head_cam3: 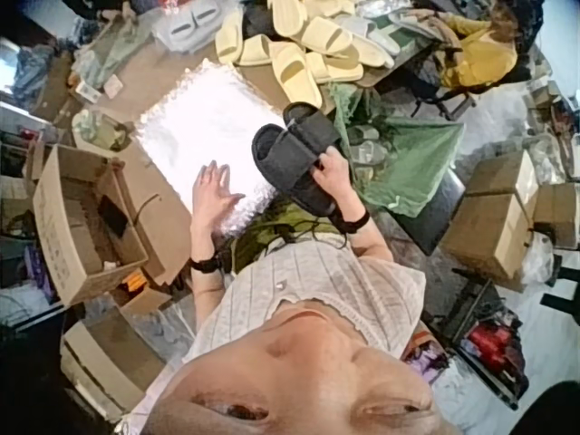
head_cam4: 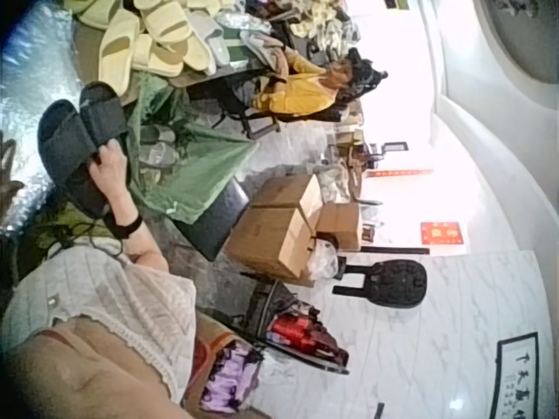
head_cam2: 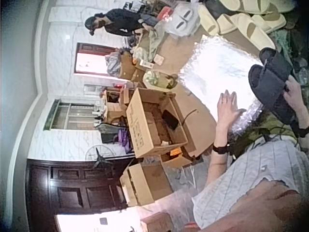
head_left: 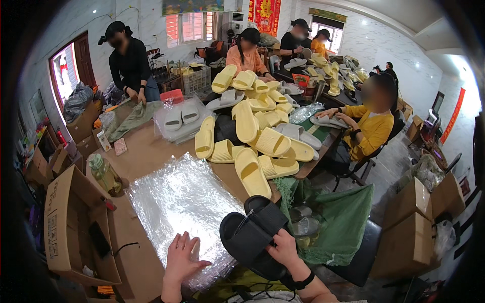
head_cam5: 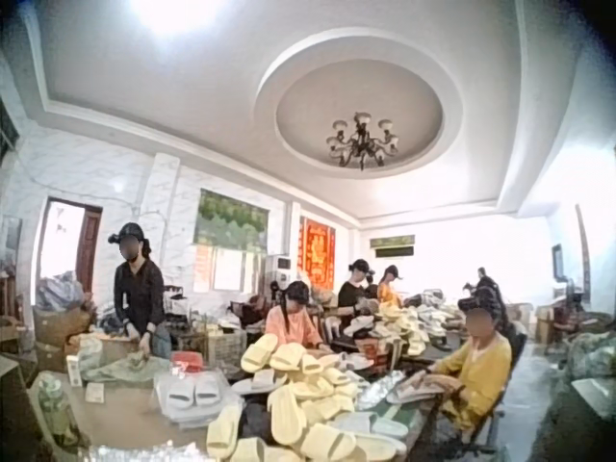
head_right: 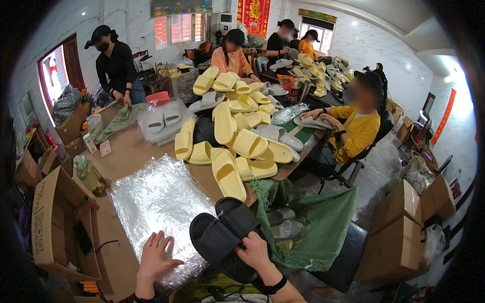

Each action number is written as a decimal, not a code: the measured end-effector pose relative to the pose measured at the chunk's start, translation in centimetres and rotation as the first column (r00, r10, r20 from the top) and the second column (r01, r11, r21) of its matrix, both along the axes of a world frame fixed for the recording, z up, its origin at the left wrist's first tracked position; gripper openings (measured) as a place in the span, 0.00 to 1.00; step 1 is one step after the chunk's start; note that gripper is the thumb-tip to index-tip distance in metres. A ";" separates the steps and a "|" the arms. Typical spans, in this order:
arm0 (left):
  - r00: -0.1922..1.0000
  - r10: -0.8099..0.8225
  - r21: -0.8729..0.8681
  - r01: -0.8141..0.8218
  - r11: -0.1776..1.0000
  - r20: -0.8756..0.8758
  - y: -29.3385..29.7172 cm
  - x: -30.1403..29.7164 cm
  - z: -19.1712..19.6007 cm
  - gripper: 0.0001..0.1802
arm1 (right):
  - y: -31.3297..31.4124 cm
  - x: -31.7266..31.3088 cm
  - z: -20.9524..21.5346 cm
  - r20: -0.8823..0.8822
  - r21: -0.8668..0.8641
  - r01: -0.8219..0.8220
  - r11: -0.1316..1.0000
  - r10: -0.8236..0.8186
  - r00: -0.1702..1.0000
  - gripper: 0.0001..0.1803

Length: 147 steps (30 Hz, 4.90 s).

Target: Packing pairs of sandals into clear plastic bags and placing them aside.

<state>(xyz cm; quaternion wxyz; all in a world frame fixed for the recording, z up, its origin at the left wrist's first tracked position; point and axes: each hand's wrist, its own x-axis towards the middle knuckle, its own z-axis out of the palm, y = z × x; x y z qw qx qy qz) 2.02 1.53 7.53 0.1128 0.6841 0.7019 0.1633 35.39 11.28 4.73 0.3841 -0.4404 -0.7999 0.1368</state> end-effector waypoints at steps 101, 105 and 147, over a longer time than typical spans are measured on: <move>0.970 -0.029 0.053 0.017 0.998 0.242 -2.5 0.7 -0.8 0.38 | 0.1 0.7 1.0 -0.169 -0.043 0.077 0.996 -0.083 0.982 0.15; 0.958 -0.006 0.020 0.001 1.000 0.287 -2.0 0.5 -1.0 0.31 | 0.2 1.8 1.5 -0.156 -0.042 0.126 0.991 -0.132 0.979 0.15; 0.922 -0.367 0.292 0.321 0.901 0.120 -3.6 4.9 7.4 0.26 | 2.4 -15.6 -3.6 -0.006 -0.278 -0.428 0.860 0.444 0.896 0.12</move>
